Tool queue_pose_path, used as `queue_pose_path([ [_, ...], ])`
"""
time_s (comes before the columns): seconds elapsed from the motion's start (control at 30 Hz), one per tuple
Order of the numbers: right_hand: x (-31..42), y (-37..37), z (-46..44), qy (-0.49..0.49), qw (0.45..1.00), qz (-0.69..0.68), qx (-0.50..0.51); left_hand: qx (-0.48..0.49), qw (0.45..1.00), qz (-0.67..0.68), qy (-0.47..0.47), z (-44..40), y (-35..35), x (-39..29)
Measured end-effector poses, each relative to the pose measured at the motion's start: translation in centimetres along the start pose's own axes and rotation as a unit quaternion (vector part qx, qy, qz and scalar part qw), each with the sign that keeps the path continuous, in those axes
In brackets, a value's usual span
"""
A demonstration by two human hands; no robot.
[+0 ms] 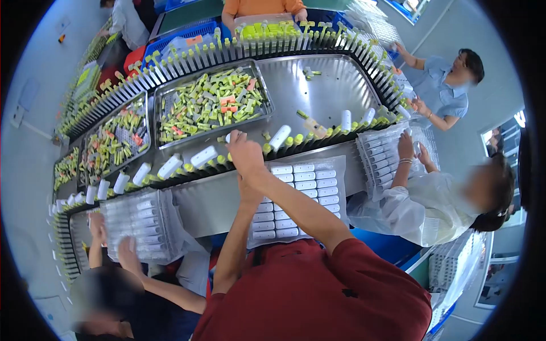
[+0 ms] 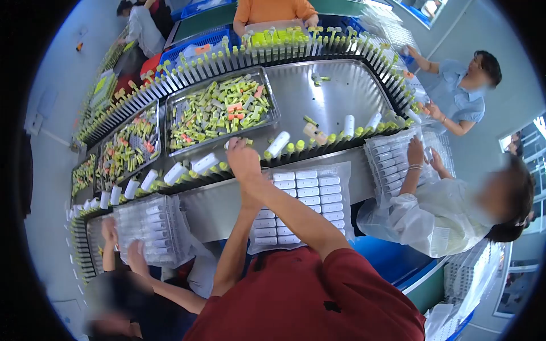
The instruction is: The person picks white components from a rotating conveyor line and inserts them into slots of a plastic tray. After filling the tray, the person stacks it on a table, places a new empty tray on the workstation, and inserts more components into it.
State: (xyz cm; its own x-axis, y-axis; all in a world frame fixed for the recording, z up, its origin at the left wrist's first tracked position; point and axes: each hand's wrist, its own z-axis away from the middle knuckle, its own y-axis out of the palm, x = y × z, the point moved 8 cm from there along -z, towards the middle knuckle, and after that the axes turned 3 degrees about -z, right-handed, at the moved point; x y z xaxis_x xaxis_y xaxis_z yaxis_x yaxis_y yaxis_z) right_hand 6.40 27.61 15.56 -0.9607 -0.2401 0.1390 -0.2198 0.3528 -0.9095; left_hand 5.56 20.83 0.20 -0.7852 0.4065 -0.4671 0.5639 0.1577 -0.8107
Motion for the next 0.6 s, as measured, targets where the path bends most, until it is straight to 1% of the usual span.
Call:
queue_pose_path([
  [0.03, 0.2, -0.1, 0.2, -0.017, 0.998, -0.046, 0.031, -0.038, 0.998, 0.048, 0.003, 0.4, -0.2, 0.0],
  [0.1, 1.3, 0.4, 2.0, -0.003, 0.998, -0.048, 0.039, -0.063, 0.997, 0.042, -0.018, 2.7, 0.0, -0.7],
  [0.13, 1.8, 0.6, 1.7, 0.001, 0.998, -0.049, 0.039, -0.08, 0.996, 0.039, -0.027, 2.2, -0.9, -1.4],
  [0.17, 2.6, 1.1, 0.8, -0.023, 0.993, -0.102, 0.047, -0.076, 0.997, 0.004, -0.01, 1.7, -1.8, -2.0],
  [0.23, 3.4, 1.8, 0.5, -0.072, 0.974, -0.204, 0.071, -0.061, 0.996, -0.06, 0.017, 1.0, -5.4, -5.5],
  [0.33, 3.8, -0.7, 2.0, -0.094, 0.942, -0.28, 0.157, -0.045, 0.998, -0.03, 0.02, 0.8, -5.1, -5.0],
  [0.37, 3.1, -2.0, 3.8, -0.121, 0.939, -0.284, 0.15, -0.044, 0.999, 0.022, -0.004, 0.8, -5.3, -4.0],
  [0.43, 0.1, -6.3, 8.2, -0.153, 0.969, -0.177, 0.08, -0.047, 0.989, 0.13, -0.054, 2.0, -5.0, -2.0],
  [0.47, -2.6, -6.4, 9.9, -0.107, 0.956, -0.238, 0.135, -0.05, 0.978, 0.187, -0.081, 2.6, -4.5, -1.3],
  [0.5, -5.4, -6.3, 11.5, -0.061, 0.934, -0.296, 0.192, -0.035, 0.982, 0.16, -0.097, 2.4, -4.6, -1.7],
  [0.53, -9.2, -8.1, 12.5, -0.001, 0.909, -0.402, 0.11, -0.019, 0.985, 0.133, -0.112, 2.1, -4.7, -2.1],
  [0.57, -13.1, -7.0, 14.5, 0.028, 0.943, -0.33, 0.012, 0.02, 0.993, 0.019, -0.118, 1.4, -5.7, -3.5],
  [0.6, -16.6, -6.7, 15.2, 0.081, 0.96, -0.261, 0.056, 0.007, 0.995, -0.027, -0.092, 0.7, -6.6, -4.7],
])
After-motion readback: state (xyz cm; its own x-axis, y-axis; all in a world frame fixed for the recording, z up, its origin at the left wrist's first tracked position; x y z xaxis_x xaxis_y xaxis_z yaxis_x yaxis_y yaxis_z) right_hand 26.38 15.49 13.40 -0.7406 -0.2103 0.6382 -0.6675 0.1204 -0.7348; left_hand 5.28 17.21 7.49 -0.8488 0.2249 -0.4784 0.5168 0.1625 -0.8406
